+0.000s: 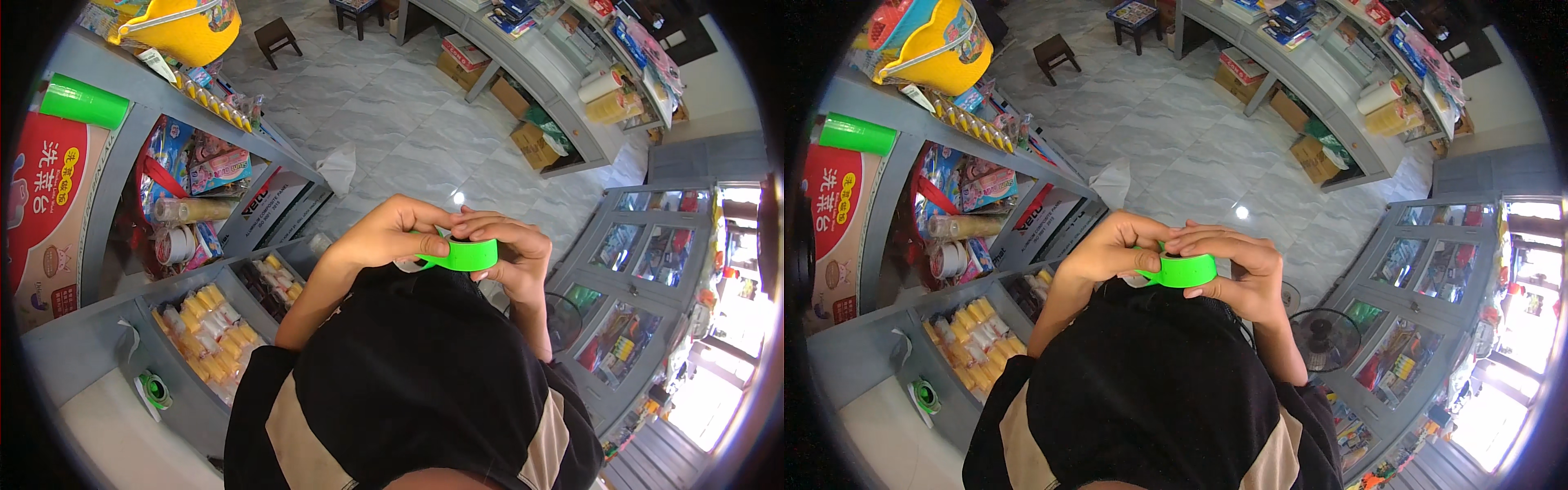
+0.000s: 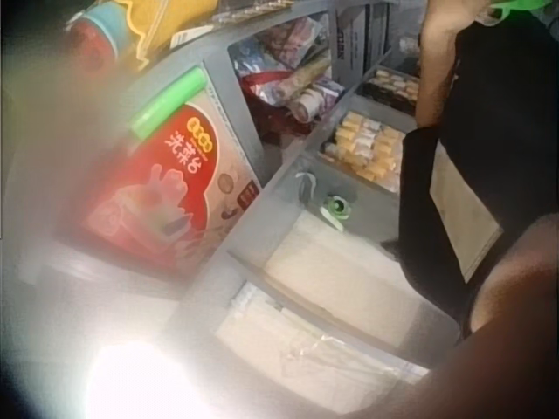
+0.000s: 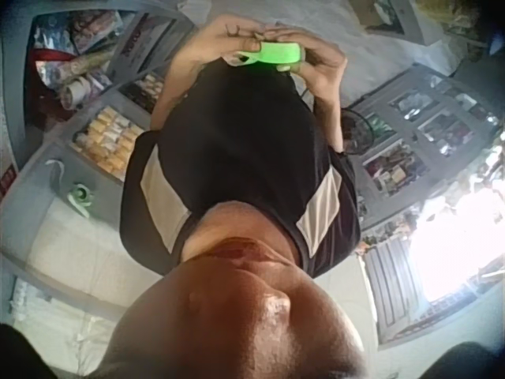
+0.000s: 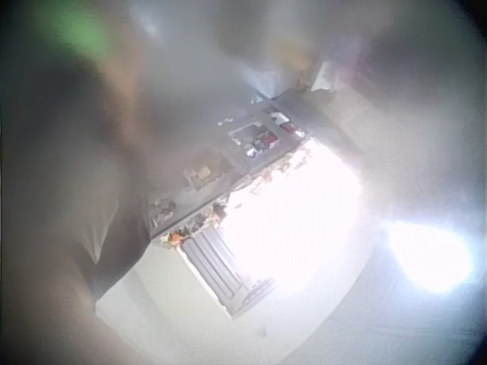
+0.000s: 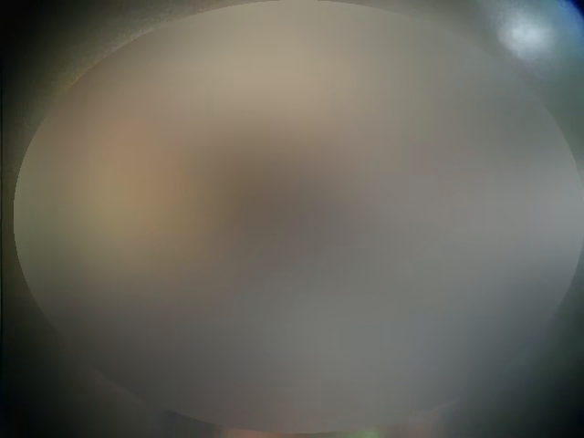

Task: The person picks up various rolls of tape from a shelf, including a large roll of clear tape and several smaller rolls of green and white tape. They unroll and tear off pieces of the green and white tape, then place the rolls back on the shelf.

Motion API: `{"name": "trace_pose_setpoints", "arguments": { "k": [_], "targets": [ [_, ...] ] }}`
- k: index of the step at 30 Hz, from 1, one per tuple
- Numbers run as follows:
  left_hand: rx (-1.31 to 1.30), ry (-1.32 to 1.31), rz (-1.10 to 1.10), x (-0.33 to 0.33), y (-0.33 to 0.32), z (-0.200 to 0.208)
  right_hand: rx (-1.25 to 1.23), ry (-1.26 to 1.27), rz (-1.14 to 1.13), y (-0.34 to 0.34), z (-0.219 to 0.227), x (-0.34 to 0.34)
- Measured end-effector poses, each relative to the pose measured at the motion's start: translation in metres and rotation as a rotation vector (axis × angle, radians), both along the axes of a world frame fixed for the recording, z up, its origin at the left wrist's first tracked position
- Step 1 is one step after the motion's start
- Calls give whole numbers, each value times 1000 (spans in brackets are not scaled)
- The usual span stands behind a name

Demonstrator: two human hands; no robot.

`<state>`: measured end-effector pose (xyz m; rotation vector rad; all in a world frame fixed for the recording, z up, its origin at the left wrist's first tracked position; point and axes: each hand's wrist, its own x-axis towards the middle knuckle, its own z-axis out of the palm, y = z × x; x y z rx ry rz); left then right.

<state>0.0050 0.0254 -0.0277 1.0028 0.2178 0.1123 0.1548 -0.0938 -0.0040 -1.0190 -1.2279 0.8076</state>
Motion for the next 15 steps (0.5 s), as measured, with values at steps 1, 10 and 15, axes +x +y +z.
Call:
{"name": "trace_pose_setpoints", "arguments": {
  "k": [1, 10, 15],
  "targets": [
    [-34, 0, -1, 0, -1, 1, 4, 44, 13, 0, -2, -1],
    [360, 271, 163, 3, -2, 4, -12, -592, -125, 1, 7, 3],
    [166, 276, 147, 4, -4, -1, -7, -708, -159, 0, 4, 1]
  ]
}}
